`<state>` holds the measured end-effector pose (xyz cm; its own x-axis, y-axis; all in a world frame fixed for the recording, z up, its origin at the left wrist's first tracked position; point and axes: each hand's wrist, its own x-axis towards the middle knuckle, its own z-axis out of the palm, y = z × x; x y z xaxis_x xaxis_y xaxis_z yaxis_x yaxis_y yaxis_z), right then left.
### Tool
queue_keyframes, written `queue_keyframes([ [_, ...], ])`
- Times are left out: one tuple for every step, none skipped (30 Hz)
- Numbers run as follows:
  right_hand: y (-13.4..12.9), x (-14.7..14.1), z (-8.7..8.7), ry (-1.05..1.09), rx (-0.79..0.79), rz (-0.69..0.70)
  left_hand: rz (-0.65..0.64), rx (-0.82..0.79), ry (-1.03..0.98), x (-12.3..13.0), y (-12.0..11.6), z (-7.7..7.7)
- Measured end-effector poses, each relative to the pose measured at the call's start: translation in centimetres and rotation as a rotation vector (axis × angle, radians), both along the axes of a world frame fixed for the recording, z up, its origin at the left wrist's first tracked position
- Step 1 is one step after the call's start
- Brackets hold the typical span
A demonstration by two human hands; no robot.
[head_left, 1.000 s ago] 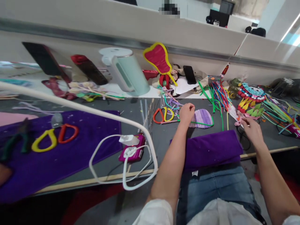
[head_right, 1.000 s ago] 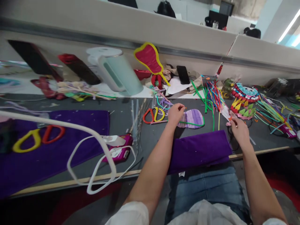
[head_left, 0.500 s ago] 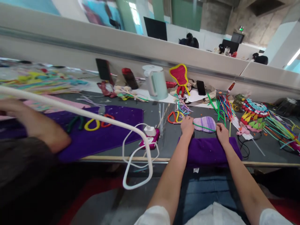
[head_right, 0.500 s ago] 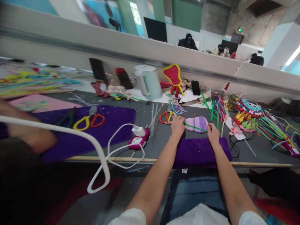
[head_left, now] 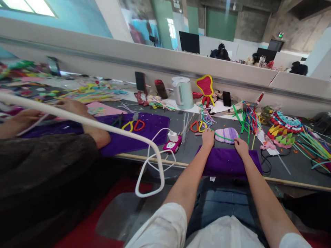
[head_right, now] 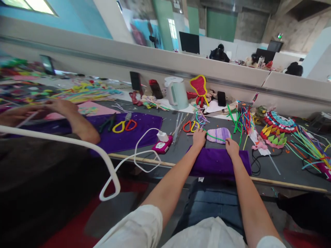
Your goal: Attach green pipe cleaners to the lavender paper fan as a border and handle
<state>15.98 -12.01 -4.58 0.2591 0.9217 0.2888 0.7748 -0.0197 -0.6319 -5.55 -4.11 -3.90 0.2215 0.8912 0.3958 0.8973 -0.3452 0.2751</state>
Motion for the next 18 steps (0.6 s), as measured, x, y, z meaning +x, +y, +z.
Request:
queue_keyframes([
  [0.0, 0.0, 0.0, 0.01, 0.003, 0.001, 0.006, 0.007, 0.001, 0.0, -0.1, 0.1],
  [0.0, -0.1, 0.0, 0.025, 0.009, -0.001, 0.013, 0.015, 0.0, 0.0, -0.3, 0.2],
  [0.0, -0.1, 0.0, 0.045, 0.018, -0.006, 0.022, 0.025, -0.004, 0.0, -0.5, 0.3],
  [0.0, 0.0, 0.0, 0.069, 0.03, -0.014, 0.032, 0.035, -0.01, 0.0, -0.7, 0.5],
  [0.0, 0.0, 0.0, 0.097, 0.046, -0.024, 0.044, 0.045, -0.018, 0.0, -0.8, 0.6],
  [-0.1, 0.1, 0.1, 0.128, 0.066, -0.035, 0.058, 0.054, -0.029, 0.0, -1.0, 0.8],
  [-0.1, 0.2, 0.2, 0.162, 0.089, -0.047, 0.072, 0.062, -0.043, 0.0, -1.1, 0.9],
  [-0.2, 0.3, 0.2, 0.199, 0.114, -0.061, 0.088, 0.07, -0.06, 0.0, -1.3, 1.1],
  [-0.3, 0.4, 0.3, 0.239, 0.138, -0.075, 0.105, 0.079, -0.08, 0.0, -1.4, 1.3],
  [-0.3, 0.4, 0.4, 0.28, 0.159, -0.09, 0.121, 0.087, -0.103, 0.0, -1.4, 1.4],
  [-0.4, 0.5, 0.5, 0.324, 0.173, -0.101, 0.138, 0.095, -0.127, 0.0, -1.5, 1.5],
  [-0.4, 0.4, 0.5, 0.368, 0.182, -0.108, 0.156, 0.101, -0.155, 0.0, -1.6, 1.6],
  [-0.5, 0.4, 0.5, 0.412, 0.185, -0.109, 0.172, 0.106, -0.183, 0.1, -1.6, 1.7],
  [-0.4, 0.3, 0.5, 0.454, 0.183, -0.102, 0.188, 0.109, -0.213, 0.1, -1.6, 1.7],
  [-0.4, 0.2, 0.5, 0.493, 0.178, -0.088, 0.202, 0.11, -0.244, 0.1, -1.6, 1.7],
  [-0.4, 0.1, 0.4, 0.528, 0.17, -0.068, 0.214, 0.111, -0.274, 0.0, -1.5, 1.6],
  [-0.3, 0.0, 0.3, 0.56, 0.161, -0.044, 0.222, 0.111, -0.306, 0.0, -1.5, 1.6],
  [-0.2, -0.2, 0.2, 0.591, 0.151, -0.018, 0.226, 0.112, -0.337, -0.1, -1.4, 1.5],
])
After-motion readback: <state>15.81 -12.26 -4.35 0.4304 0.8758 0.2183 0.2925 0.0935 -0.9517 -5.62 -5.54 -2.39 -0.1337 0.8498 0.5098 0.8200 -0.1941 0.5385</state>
